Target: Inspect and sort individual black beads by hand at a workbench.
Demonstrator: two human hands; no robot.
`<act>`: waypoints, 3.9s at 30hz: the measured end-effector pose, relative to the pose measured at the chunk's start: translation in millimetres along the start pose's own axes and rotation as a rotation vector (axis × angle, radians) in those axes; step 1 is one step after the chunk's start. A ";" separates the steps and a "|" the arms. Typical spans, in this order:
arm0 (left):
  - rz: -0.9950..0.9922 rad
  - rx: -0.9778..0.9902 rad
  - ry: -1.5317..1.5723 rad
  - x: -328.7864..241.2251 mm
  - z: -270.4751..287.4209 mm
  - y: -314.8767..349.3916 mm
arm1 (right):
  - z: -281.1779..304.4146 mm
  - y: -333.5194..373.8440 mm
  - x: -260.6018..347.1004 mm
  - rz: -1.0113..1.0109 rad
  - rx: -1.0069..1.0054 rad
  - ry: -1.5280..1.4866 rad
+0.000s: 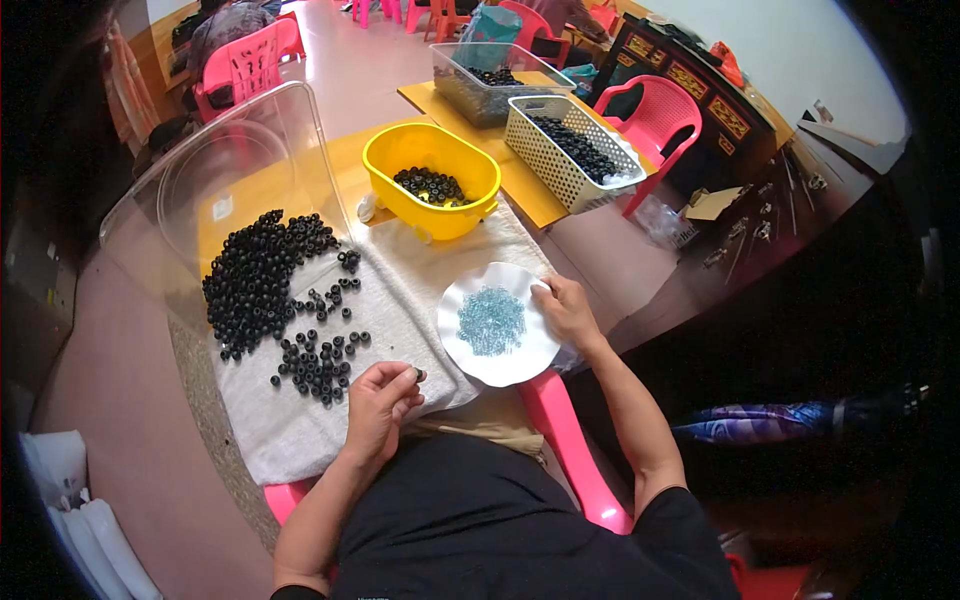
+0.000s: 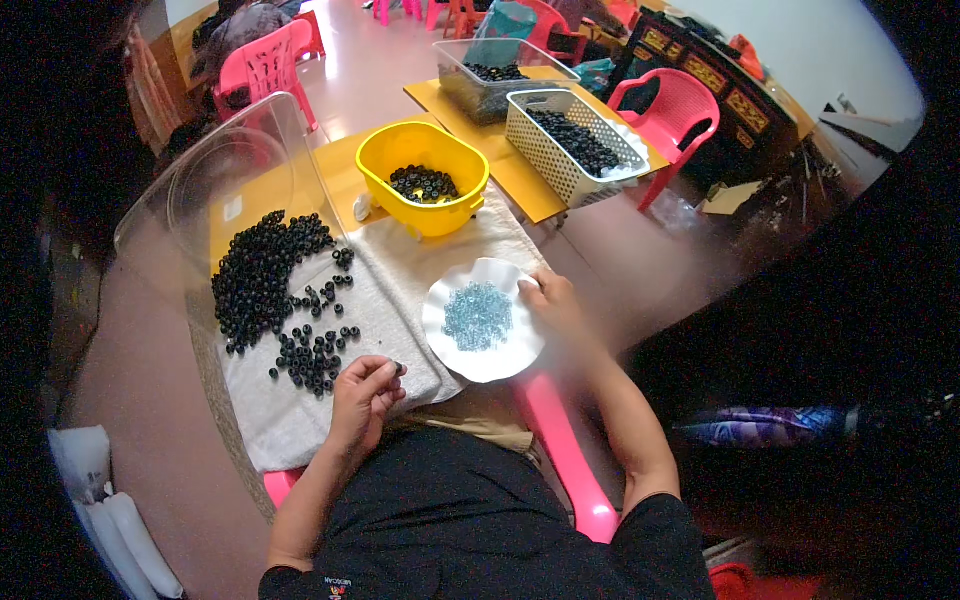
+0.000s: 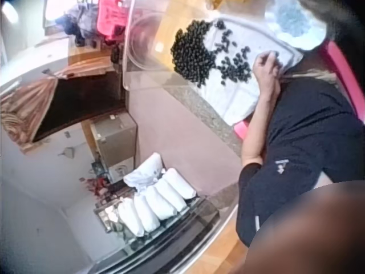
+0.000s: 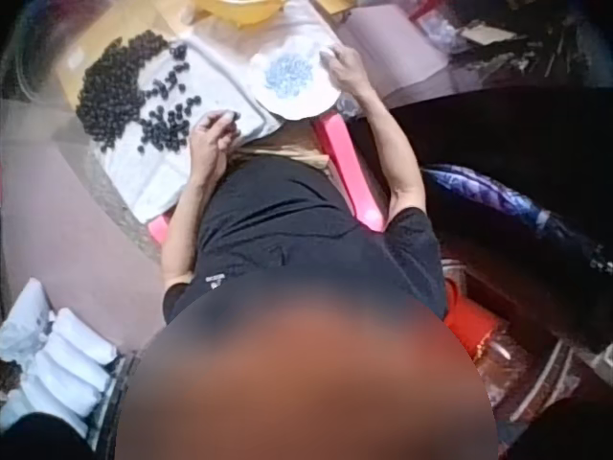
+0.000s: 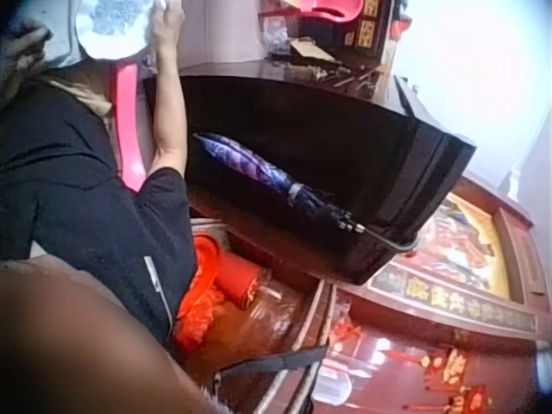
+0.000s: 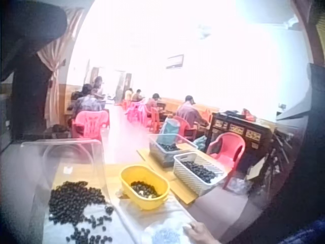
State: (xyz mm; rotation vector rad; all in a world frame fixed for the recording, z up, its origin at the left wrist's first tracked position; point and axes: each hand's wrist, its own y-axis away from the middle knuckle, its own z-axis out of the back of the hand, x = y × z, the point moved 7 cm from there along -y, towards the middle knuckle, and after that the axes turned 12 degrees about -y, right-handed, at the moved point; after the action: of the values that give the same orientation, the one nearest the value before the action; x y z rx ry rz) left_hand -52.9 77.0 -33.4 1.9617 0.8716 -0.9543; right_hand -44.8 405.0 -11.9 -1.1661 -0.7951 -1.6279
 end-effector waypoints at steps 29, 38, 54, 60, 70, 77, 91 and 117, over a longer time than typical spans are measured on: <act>0.011 -0.030 -0.041 -0.3 0.1 0.8 | 22.9 37.6 5.3 0.116 -0.439 0.057; 0.019 -0.042 -0.049 -1.1 -0.8 0.9 | 26.5 35.3 -16.8 -0.018 -0.368 0.054; 0.008 -0.033 -0.044 -1.1 0.7 0.2 | 31.0 33.2 -17.9 0.122 -0.503 0.166; 0.023 -0.037 -0.050 -1.9 -1.2 2.0 | 29.0 34.3 -5.9 0.155 -0.489 0.132; 0.020 -0.027 -0.016 -1.0 0.5 1.5 | 19.1 27.0 -0.7 0.034 -0.406 -0.155; 0.016 -0.030 -0.018 -1.4 -0.4 1.1 | 16.8 20.0 -2.1 0.099 -0.451 -0.174; 0.005 -0.007 -0.014 -1.2 -1.7 1.6 | 9.5 13.5 2.6 0.098 -0.456 -0.156; -0.012 -0.014 -0.017 -4.5 4.3 -0.5 | -18.8 28.1 83.8 0.562 -0.187 0.531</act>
State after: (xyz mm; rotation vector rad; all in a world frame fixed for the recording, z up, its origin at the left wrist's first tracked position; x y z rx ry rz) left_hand -56.8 72.4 -31.6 1.9363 0.8797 -0.9681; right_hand -32.6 351.9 60.2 -0.9045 0.0311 -1.4412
